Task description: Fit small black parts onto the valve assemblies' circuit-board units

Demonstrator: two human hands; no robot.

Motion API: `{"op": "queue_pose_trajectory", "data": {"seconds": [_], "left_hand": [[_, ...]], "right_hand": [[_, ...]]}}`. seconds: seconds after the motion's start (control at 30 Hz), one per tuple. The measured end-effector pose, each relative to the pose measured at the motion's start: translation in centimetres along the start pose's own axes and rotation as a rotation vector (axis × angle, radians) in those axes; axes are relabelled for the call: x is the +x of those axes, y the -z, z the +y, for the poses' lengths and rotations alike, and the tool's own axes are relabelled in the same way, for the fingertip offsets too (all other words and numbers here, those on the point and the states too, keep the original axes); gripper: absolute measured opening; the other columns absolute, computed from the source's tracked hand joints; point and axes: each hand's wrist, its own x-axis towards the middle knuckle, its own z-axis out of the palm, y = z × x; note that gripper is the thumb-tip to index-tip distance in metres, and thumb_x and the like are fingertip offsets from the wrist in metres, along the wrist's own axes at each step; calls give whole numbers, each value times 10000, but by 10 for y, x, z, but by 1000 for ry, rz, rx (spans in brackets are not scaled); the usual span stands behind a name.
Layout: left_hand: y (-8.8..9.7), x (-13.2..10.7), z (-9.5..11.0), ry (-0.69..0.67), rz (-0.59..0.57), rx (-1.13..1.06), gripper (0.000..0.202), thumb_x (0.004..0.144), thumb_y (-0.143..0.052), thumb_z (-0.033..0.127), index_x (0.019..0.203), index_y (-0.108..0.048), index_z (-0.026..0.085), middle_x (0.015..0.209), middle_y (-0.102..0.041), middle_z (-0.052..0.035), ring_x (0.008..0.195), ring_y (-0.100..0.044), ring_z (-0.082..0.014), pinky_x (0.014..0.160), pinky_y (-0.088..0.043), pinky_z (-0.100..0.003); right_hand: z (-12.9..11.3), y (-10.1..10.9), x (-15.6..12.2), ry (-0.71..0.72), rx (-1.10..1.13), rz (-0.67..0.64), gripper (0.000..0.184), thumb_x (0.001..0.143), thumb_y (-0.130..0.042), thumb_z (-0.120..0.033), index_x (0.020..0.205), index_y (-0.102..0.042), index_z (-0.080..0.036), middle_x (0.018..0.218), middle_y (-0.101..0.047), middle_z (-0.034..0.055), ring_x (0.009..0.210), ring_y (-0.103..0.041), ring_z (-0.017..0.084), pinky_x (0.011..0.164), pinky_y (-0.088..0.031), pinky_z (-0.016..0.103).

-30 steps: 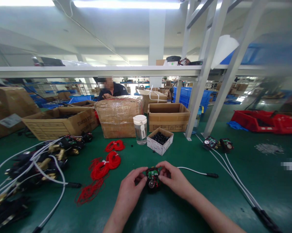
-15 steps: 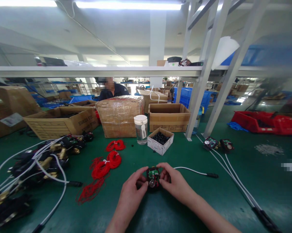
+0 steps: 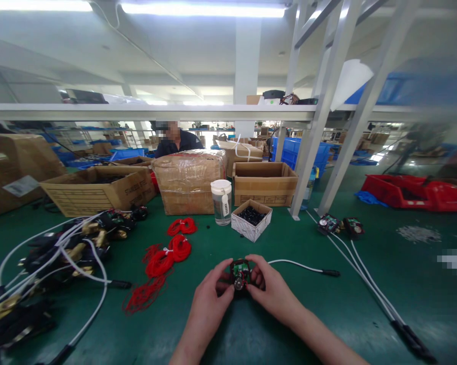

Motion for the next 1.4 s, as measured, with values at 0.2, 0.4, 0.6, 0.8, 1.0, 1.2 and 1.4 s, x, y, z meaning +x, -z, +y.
{"op": "queue_pose_trajectory", "data": {"seconds": [0.2,0.4,0.6,0.8,1.0,1.2,1.4], "left_hand": [[-2,1,-3,8,16,-4,613,731,-580,243,1343,-551,220,1123,-707,-86,859,-720,-201,872,-568,-391],[-7,0,0,37,28,0,649,692,-620,220,1335,-533,212,1039,-714,-60,822,-698,-200,845,-543,-372],[-11,-1,3,53,55,-5,675,665,-632,225,1328,-509,203,1045,-692,-61,805,-666,-200,837,-512,-371],[-4,0,5,70,-42,-128,707,638,-618,231,1332,-487,193,997,-673,-50,829,-659,-207,851,-498,-367],[5,1,2,59,-137,-197,703,676,-577,241,1366,-454,185,1062,-655,-69,864,-630,-194,869,-467,-353],[12,2,-8,28,-215,-162,739,761,-555,349,1454,-386,158,1168,-629,-120,926,-630,-219,906,-463,-377],[10,5,-24,-19,-161,-128,656,830,-490,359,1461,-440,186,1089,-674,-100,905,-645,-219,927,-466,-382]], "right_hand": [[-1,-4,-2,-16,-2,13,664,727,-600,-113,1351,-465,-296,955,-571,-9,827,-542,168,761,-456,342],[-4,-12,-3,-31,-21,67,667,706,-596,-115,1344,-464,-259,1022,-578,25,882,-554,191,785,-449,359],[-7,-18,-3,-52,7,102,649,703,-606,-120,1322,-474,-260,945,-570,2,861,-561,193,781,-441,358],[-8,-11,-2,-98,133,30,661,707,-555,-59,1327,-462,-266,831,-500,-41,745,-512,153,729,-419,325],[-6,-3,-4,-106,131,-29,663,723,-582,-97,1348,-462,-282,840,-519,-42,737,-518,136,716,-424,298],[-25,54,43,-14,-199,137,322,923,-513,-327,1215,-556,-198,857,-628,4,765,-594,144,715,-483,273],[-37,79,150,-15,-695,129,202,863,-532,-92,982,-680,-160,1076,-703,105,1049,-622,213,956,-468,361]]}}
